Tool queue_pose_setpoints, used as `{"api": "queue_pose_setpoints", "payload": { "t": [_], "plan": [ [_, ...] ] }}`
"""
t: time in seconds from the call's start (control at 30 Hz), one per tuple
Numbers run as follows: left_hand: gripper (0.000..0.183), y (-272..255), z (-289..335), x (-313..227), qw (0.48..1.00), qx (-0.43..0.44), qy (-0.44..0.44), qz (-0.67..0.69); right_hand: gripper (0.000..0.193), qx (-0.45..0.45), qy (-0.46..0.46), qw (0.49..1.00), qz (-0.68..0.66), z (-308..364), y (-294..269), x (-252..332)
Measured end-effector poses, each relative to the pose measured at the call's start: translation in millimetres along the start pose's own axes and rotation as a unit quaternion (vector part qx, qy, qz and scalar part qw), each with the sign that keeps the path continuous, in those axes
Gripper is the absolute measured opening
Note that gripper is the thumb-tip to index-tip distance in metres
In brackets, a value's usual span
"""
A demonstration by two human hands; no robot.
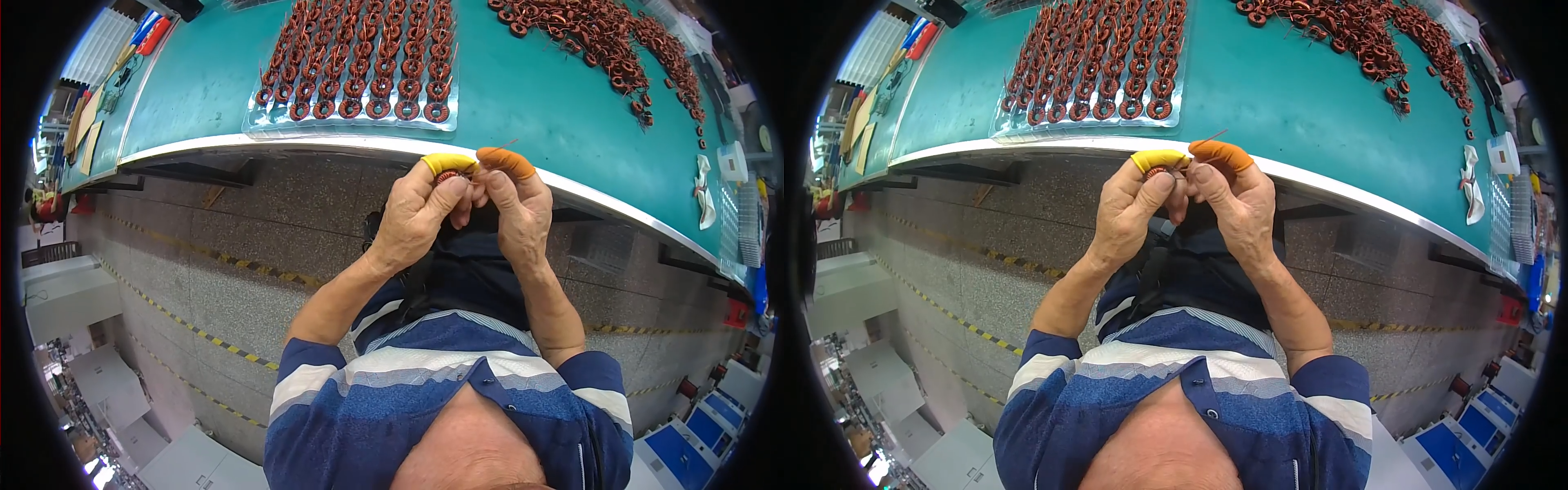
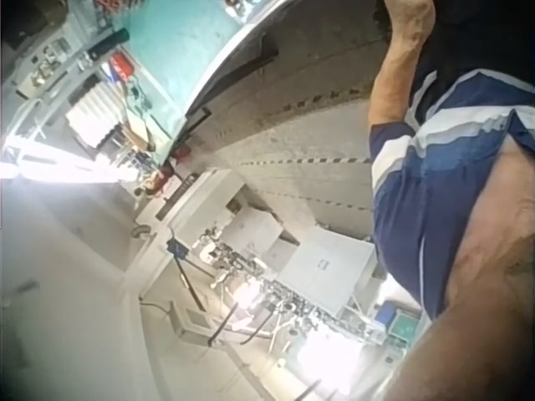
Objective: Sorting small toroidal inductors and placing them into a plastic tray.
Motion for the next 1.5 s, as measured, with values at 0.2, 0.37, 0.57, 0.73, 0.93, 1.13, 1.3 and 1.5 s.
{"api": "queue_pose_setpoints", "payload": {
  "t": [0.2,0.37,0.57,0.73,0.93,1.13,1.3,1.5],
  "plan": [
    [0.023,-2,2,0,0.997,-0.058,0.024,-0.046,0.019,-0.015,-0.002,1.000,-0.006,3,7,4],
    [0.022,-6,1,2,0.995,-0.074,0.029,-0.052,0.021,-0.015,0.010,1.000,0.005,1,8,3],
    [0.025,-10,2,6,0.999,-0.031,-0.013,-0.028,0.033,-0.027,0.053,0.998,-0.018,-3,3,-1],
    [0.025,-7,5,7,0.999,-0.037,-0.028,0.016,0.030,-0.013,0.040,0.998,0.036,-8,2,-1],
    [0.018,-20,9,-11,0.997,-0.067,0.023,0.019,0.033,-0.103,0.004,0.989,0.107,-10,-10,9],
    [0.012,-107,12,-86,0.927,-0.227,0.222,-0.201,0.033,-0.128,-0.028,0.984,0.120,-18,-35,13],
    [0.015,-168,2,-122,0.811,-0.284,0.265,-0.438,0.033,-0.132,-0.020,0.983,0.124,-19,-39,10],
    [0.017,-171,-25,-109,0.725,-0.273,0.261,-0.575,0.030,-0.133,-0.022,0.971,0.198,-14,-52,18]
  ]
}}
Point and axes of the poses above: each hand's wrist, its own z-axis away from the middle knuckle, its own y-axis out of the palm, x = y × z, the point moved 4 cm from there along -z, towards the middle knuckle, and after that the axes turned 11 degrees about z, right-handed, at the moved point
